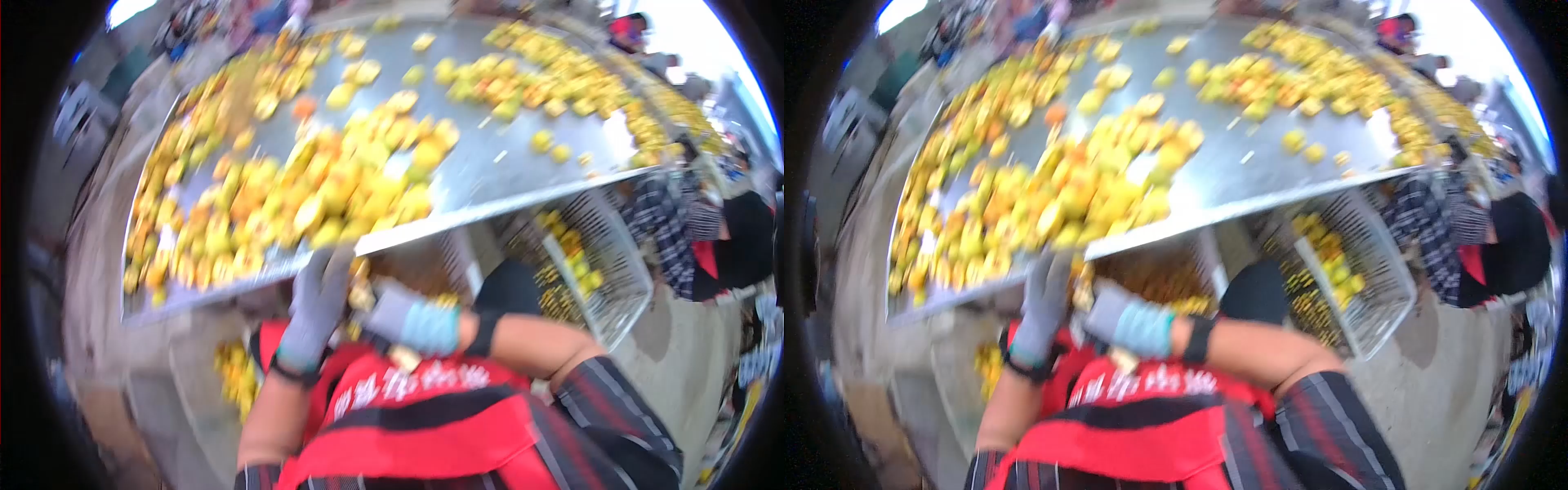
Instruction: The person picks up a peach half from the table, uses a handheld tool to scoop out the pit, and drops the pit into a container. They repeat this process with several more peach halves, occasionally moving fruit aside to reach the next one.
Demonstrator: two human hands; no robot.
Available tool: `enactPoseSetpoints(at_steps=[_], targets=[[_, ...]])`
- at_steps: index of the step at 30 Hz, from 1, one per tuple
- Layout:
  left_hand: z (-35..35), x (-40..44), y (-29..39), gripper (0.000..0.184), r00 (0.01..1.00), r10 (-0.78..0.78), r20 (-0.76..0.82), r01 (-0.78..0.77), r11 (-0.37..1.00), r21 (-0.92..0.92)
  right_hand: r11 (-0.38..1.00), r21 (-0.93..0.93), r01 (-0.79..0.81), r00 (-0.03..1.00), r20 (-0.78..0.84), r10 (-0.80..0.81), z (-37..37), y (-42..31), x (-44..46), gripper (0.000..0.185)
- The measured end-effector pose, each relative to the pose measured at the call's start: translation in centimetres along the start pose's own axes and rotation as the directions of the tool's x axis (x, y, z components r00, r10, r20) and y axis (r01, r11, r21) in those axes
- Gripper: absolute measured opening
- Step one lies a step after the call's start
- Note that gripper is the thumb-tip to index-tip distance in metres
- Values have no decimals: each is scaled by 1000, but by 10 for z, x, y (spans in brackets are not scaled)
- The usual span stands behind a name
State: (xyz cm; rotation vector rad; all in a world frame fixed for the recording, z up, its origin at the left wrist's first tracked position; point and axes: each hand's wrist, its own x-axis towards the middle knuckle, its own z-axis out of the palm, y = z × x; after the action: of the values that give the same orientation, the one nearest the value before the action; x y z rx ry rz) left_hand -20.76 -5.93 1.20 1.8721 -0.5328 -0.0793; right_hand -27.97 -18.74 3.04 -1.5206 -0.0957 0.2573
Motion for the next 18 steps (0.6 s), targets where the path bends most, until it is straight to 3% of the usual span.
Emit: enactPoseSetpoints(at_steps=[1, 2, 3, 4, 5, 7, 8, 9, 10, 11, 14, 15, 16, 17, 18], targets=[[-2, 4, 0, 28, 998, -46, 43, 44, 998, 40, 983, 26, -181, 983, -34, 182, 0, -17, -5, 9], [0, 4, 4, 28, 998, 60, -3, -59, 996, 63, 990, 2, -144, 990, -6, 144, 2, 24, 7, 4], [-2, 6, 11, 29, 988, 151, 12, -151, 987, 49, 945, 209, -250, 968, 39, 247, 2, 12, 5, 20], [1, 4, 9, 29, 977, 204, -56, -202, 979, 40, 963, 179, -202, 977, -24, 210, 6, 10, 6, 20], [1, 4, 10, 30, 992, 126, -28, -127, 991, -32, 985, 55, -165, 986, 43, 163, 2, 20, 14, 21], [-4, 7, 8, 36, 944, 328, 20, -328, 944, -26, 990, 136, -22, 943, 333, -25, -12, 31, 14, 22], [-3, 7, 10, 36, 941, 338, 19, -337, 941, -27, 991, 130, -14, 944, 330, -30, -14, 24, 9, 22], [-2, 5, 13, 41, 927, 375, -12, -374, 920, -114, 805, 514, -296, 881, 472, 23, -13, 14, 0, 22], [-1, 4, 16, 45, 911, 409, -46, -410, 890, -198, 417, 721, -553, 792, 611, -6, -13, 7, -4, 22], [-2, 6, 21, 45, 908, 415, -50, -417, 888, -195, 424, 718, -552, 790, 612, -9, -16, 2, -5, 22], [-2, 7, 26, 55, 971, 238, 33, -201, 881, -429, 511, 707, -490, 806, 591, -44, -19, 0, -4, 20], [1, 6, 21, 55, 970, 239, 33, -203, 882, -426, 511, 707, -489, 805, 591, -48, -17, 7, -3, 20], [4, 6, 15, 52, 972, 236, 11, -209, 882, -423, 837, 537, -108, 901, 409, -145, -13, 15, 0, 18], [8, 6, 9, 50, 973, 230, -12, -213, 881, -422, 942, 190, 275, 911, 261, -319, -12, 20, 3, 17], [9, 7, 1, 46, 952, 303, -34, -305, 943, -131, 892, -210, 400, 899, 279, -338, -17, 23, 12, 16]])
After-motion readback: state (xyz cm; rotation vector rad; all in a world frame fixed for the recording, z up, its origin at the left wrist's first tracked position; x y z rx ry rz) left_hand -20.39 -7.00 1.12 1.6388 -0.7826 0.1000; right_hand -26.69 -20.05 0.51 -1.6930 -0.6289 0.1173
